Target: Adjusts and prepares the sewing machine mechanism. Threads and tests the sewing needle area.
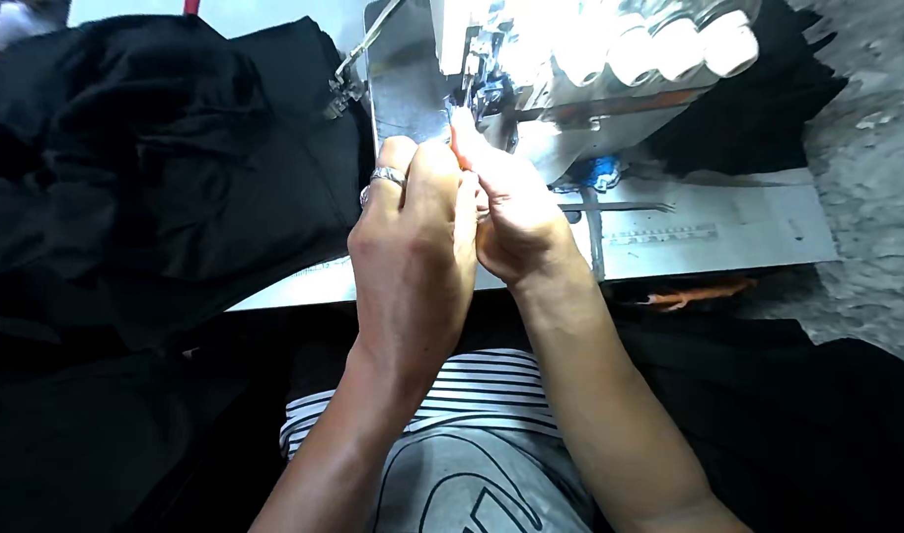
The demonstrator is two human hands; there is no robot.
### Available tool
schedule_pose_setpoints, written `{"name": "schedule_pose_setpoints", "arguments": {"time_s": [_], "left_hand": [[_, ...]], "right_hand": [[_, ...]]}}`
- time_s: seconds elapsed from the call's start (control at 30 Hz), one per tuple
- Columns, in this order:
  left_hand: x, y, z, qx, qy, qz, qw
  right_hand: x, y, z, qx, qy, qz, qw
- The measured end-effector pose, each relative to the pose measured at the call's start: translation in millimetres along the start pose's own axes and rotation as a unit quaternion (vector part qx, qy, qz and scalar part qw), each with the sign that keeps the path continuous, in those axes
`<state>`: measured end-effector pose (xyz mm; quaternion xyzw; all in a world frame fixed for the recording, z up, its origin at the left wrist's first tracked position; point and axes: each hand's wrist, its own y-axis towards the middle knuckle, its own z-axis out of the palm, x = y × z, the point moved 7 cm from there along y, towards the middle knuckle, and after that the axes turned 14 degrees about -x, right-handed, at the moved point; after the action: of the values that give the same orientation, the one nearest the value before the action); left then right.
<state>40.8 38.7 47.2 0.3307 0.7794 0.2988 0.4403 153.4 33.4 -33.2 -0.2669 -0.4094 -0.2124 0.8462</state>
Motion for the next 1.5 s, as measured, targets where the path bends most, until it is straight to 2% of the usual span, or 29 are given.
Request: {"name": "schedule_pose_setpoints", "arguments": {"time_s": [0.27,0.47,0.63,0.77,1.5], "left_hand": [[-0.5,-0.4,1.2,-0.014,-0.024,0.016,0.999],[-0.7,4.8,-1.3,-0.035,-0.038,0.018,0.998],[16.3,1.5,-1.1,0.003,-0.142,-0.090,0.986],[23.3,0.3,1.2,0.023,-0.140,-0.152,0.978],[2.5,12.3,0.4,0.024,-0.031,-0.052,0.998]], "right_hand": [[0.2,-6.1,9.3,0.060,0.090,0.035,0.994],[0.6,-7.6,10.7,0.061,0.113,0.055,0.990],[-0.3,-6.4,7.6,0.060,0.116,0.040,0.991],[-1.8,-6.2,10.4,0.076,0.107,0.033,0.991],[-7.9,-6.8,12.4,0.096,0.219,0.016,0.971]]}}
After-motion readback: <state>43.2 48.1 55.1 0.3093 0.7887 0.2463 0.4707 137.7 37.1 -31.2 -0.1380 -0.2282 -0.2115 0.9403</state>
